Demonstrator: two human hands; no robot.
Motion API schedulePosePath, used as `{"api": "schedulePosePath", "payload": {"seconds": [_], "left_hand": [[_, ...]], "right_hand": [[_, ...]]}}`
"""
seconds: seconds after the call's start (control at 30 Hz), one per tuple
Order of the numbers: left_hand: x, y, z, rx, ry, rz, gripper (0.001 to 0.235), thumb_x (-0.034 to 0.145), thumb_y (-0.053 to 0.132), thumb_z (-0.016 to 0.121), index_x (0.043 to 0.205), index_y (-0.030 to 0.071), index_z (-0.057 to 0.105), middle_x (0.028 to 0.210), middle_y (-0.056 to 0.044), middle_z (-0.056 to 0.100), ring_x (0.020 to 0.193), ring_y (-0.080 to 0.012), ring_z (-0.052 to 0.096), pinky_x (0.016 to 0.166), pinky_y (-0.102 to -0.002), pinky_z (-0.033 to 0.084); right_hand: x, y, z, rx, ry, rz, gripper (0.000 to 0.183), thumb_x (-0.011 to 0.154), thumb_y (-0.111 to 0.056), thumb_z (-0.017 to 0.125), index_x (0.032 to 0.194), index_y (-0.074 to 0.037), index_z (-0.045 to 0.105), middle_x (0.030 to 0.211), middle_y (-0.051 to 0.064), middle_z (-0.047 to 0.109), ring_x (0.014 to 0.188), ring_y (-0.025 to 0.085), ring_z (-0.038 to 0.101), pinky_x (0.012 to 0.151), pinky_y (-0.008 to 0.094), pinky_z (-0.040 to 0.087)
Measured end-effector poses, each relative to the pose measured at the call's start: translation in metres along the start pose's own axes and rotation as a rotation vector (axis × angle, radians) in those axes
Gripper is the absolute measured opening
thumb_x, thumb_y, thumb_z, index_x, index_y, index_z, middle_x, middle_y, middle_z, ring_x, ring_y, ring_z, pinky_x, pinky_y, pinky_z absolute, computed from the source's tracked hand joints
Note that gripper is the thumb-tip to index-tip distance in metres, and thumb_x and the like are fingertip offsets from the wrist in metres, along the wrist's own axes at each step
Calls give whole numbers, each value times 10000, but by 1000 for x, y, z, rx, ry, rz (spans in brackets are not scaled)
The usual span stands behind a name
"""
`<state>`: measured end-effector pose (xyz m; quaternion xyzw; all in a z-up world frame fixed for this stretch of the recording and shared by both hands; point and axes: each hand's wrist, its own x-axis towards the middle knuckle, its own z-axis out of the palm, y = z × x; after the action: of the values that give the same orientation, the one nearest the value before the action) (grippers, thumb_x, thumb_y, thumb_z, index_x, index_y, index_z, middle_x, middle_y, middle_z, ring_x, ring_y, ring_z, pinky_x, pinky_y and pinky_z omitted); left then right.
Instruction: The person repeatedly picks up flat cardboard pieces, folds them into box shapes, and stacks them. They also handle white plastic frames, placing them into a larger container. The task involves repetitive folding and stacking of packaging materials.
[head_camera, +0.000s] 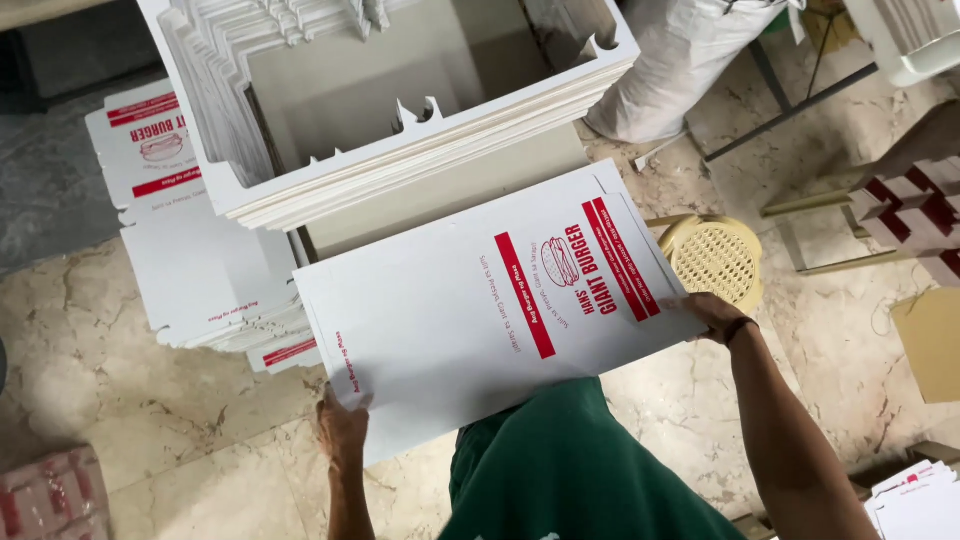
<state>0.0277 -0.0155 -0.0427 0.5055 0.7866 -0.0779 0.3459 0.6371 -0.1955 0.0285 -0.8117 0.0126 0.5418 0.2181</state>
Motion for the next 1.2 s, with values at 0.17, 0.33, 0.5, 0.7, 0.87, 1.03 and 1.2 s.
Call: {"api": "schedulePosePath", "payload": {"seconds": [0.17,0.33,0.5,0.7,0.87,1.03,1.2], "left_hand": [[-97,56,-18,-198,-112,347,602,925,371,661,1474,189,497,1515,-37,538,1383,-272,527,1107,-485,502],[-149,95,57,-912,-1031,423,422,955,250,573,1276,-7,670,1273,-216,718,1199,-357,680,1075,-475,526],[-163,136,123,-699,-1301,777,481,1085,410,462,1458,141,601,1294,-217,681,1253,-378,615,1093,-563,429],[-132,78,305,675,908,1761,629,1018,278,221,1616,407,72,1747,12,176,1599,-148,187,957,-756,363],[-181,120,226,2676,1167,1733,472,1014,314,457,1481,250,417,1449,-119,496,1291,-274,498,999,-600,477],[-237,193,138,3996,915,941,472,1011,379,588,1417,139,604,1328,-193,634,1078,-322,642,970,-458,523],[-246,207,128,4207,803,889,470,954,422,689,1178,8,700,1171,-207,725,1082,-374,683,1021,-517,537]], "right_hand": [[-73,-38,18,-162,136,-11,586,884,-356,721,1332,14,640,1240,210,710,1109,372,670,819,482,587],[-108,-67,26,-275,200,-136,394,880,-268,695,1100,56,732,996,203,759,833,335,719,604,395,583],[-76,-67,6,-230,138,-323,445,786,-235,808,1011,141,728,840,373,689,685,490,717,500,474,628],[-86,-64,8,-325,36,-387,326,804,-273,779,801,52,772,625,260,682,503,352,715,410,378,585],[-93,-58,5,-48,-97,-485,229,837,-95,698,695,82,660,525,209,546,413,299,627,393,389,542],[-75,-18,-16,253,-164,-435,393,880,-186,710,1145,94,632,1035,330,601,810,480,644,611,608,581],[-14,76,-25,821,-136,-214,888,1008,-717,317,1577,-36,318,1522,269,422,1405,467,408,1144,647,366]]}}
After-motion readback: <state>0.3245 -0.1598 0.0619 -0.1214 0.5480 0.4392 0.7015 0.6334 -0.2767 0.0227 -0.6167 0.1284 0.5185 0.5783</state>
